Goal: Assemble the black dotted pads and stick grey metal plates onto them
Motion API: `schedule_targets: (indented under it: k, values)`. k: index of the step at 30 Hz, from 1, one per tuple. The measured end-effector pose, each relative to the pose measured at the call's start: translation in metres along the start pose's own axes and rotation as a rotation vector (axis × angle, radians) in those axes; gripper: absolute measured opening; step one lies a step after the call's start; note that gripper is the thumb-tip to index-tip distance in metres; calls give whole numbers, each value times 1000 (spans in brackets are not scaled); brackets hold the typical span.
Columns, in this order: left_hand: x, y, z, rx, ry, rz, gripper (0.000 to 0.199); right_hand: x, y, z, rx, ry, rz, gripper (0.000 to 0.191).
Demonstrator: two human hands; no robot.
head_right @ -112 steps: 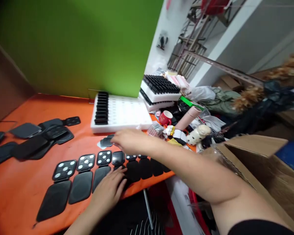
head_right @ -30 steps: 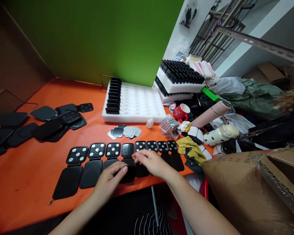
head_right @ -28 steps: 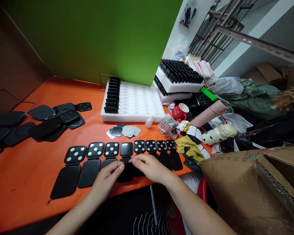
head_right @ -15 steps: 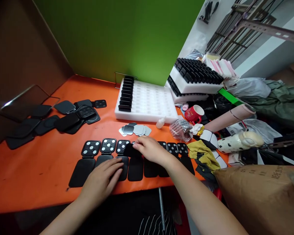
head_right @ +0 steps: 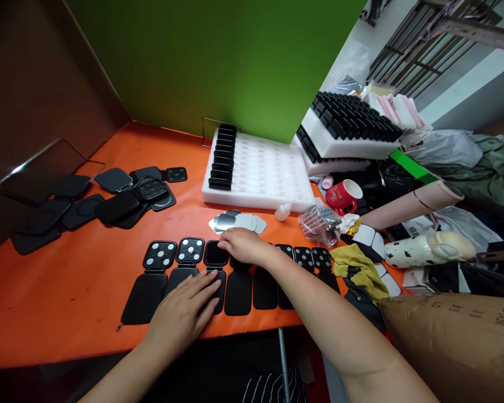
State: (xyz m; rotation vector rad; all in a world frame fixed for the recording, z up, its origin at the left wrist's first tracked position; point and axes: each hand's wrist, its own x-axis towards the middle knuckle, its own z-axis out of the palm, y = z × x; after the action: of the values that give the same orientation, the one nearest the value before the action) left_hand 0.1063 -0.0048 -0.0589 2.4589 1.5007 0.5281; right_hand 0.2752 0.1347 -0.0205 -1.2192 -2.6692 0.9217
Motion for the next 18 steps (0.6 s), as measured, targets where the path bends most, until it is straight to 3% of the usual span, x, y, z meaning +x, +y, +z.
schedule_targets:
  k: [18]
  values:
    - [0,-2,3,36,6,24,35,-2,-3,7,-120,40,44,21]
